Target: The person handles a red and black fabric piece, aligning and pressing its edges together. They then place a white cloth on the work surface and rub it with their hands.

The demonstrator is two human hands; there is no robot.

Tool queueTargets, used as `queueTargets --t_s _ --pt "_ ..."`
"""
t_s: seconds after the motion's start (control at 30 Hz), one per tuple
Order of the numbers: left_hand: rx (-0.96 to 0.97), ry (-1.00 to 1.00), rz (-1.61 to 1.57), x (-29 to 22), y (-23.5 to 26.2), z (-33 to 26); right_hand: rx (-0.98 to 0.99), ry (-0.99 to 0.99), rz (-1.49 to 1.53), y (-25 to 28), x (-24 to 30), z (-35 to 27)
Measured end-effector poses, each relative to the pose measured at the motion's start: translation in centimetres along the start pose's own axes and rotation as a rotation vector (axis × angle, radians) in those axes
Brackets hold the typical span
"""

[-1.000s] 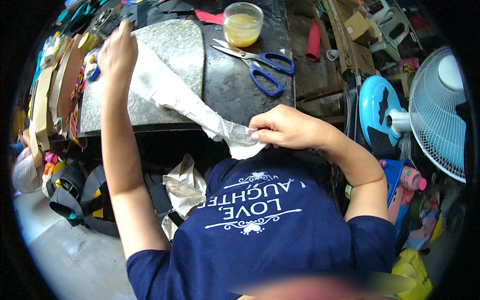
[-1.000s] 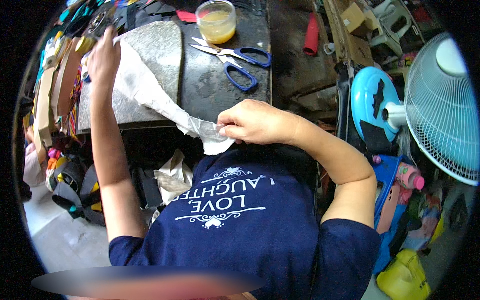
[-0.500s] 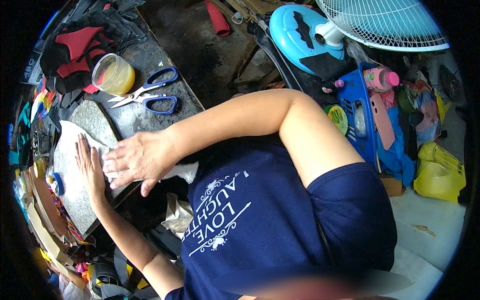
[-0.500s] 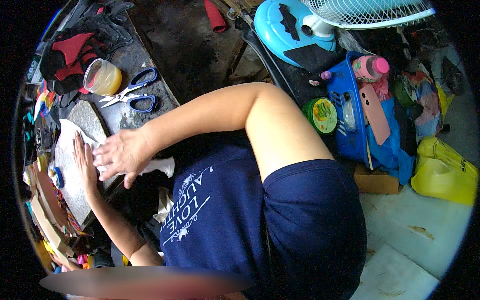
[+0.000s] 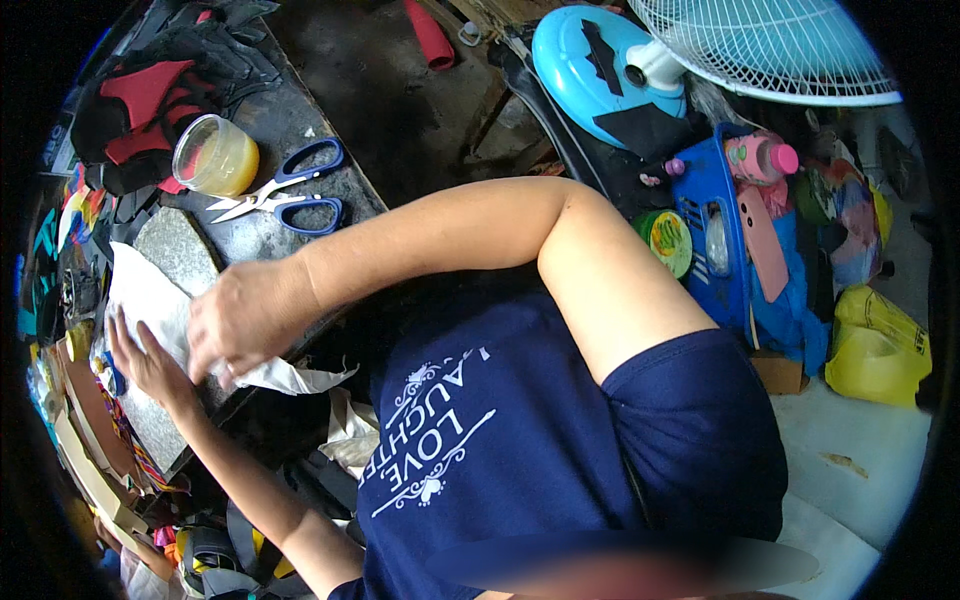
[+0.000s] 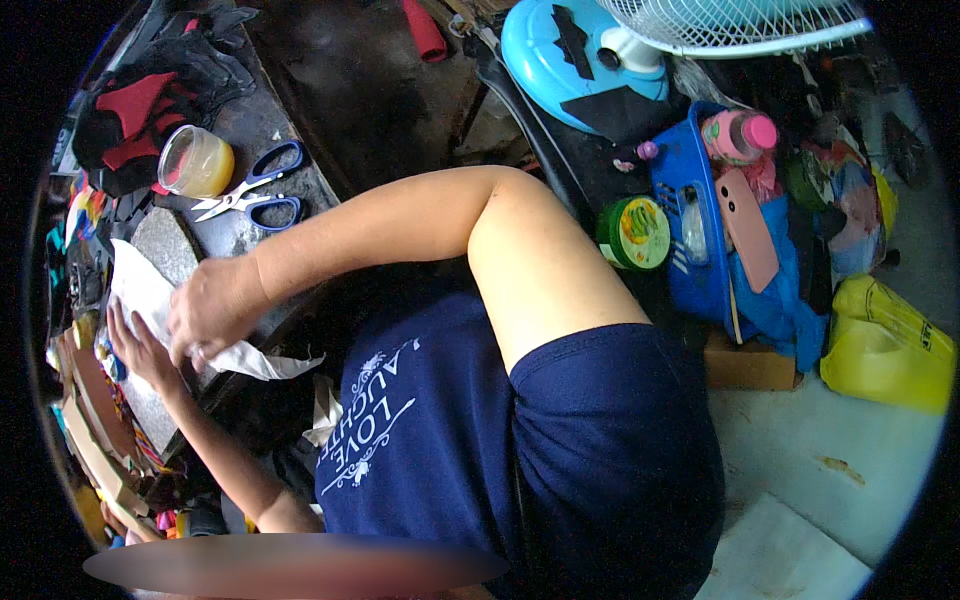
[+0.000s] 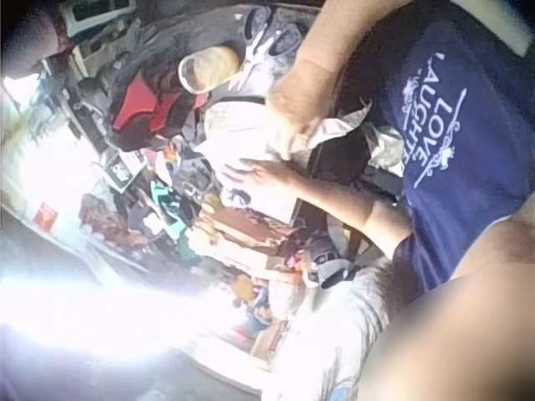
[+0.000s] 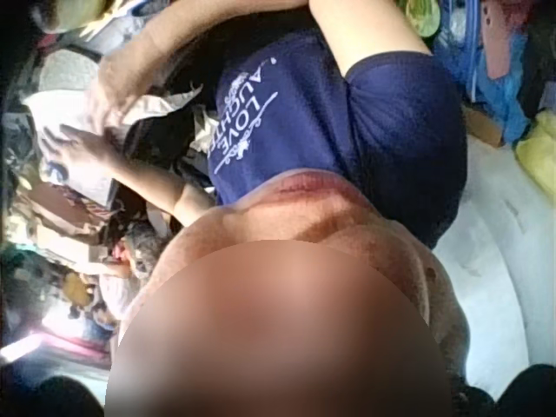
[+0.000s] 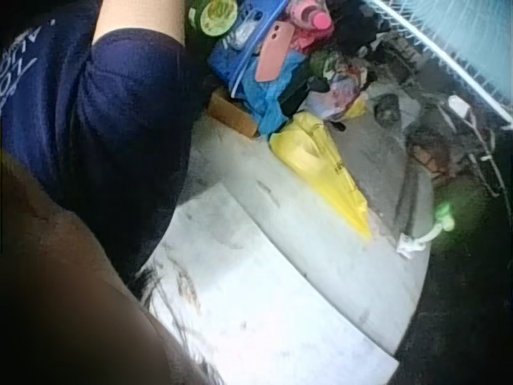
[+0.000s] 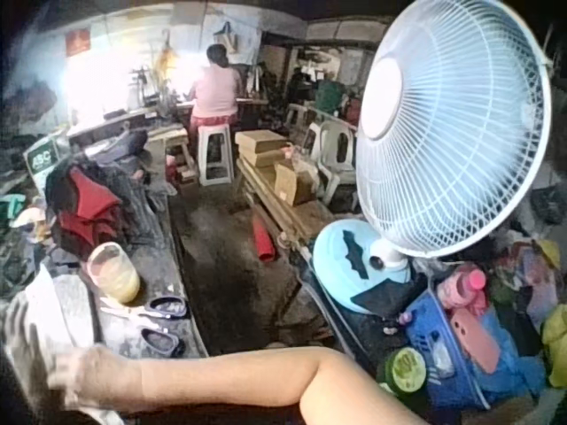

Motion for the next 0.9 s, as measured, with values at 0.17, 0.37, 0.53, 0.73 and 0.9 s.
queueTargets --t_s 0.17,0.37,0.53,0.73,0.9 --pt "-0.129 0.283 0.071 -5.7 4.5 -7.5 -0.017 -0.003 -0.171 -2.2 -4.7 2.1" --pt "-0.594 1.166 -1.177 -13.4 3.7 -15.0 0.194 -0.010 -0.345 -5.0 -5.5 0.9" --pt "-0.276 1.325 -1.446 -17.1 3.5 -15.8 0.209 -0.043 -0.299 -4.0 -5.0 0.7" --pt "0.026 1.199 -1.434 -16.7 4.7 -15.8 0.336 -0.091 -0.342 -2.8 -3.8 1.4" --pt "0.139 1.273 -1.725 -18.8 4.9 -15.7 0.288 -0.024 -0.360 -2.7 -3.9 1.3"
Point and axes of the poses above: each hand's wrist, its own z-axis towards the middle knuckle, its own y-axis out of the back of the hand, x = y × z, the point moved 1 cm from there along z, towards the middle knuckle, and after that the axes turned 2 degrees about x, right-handed, at the moved point
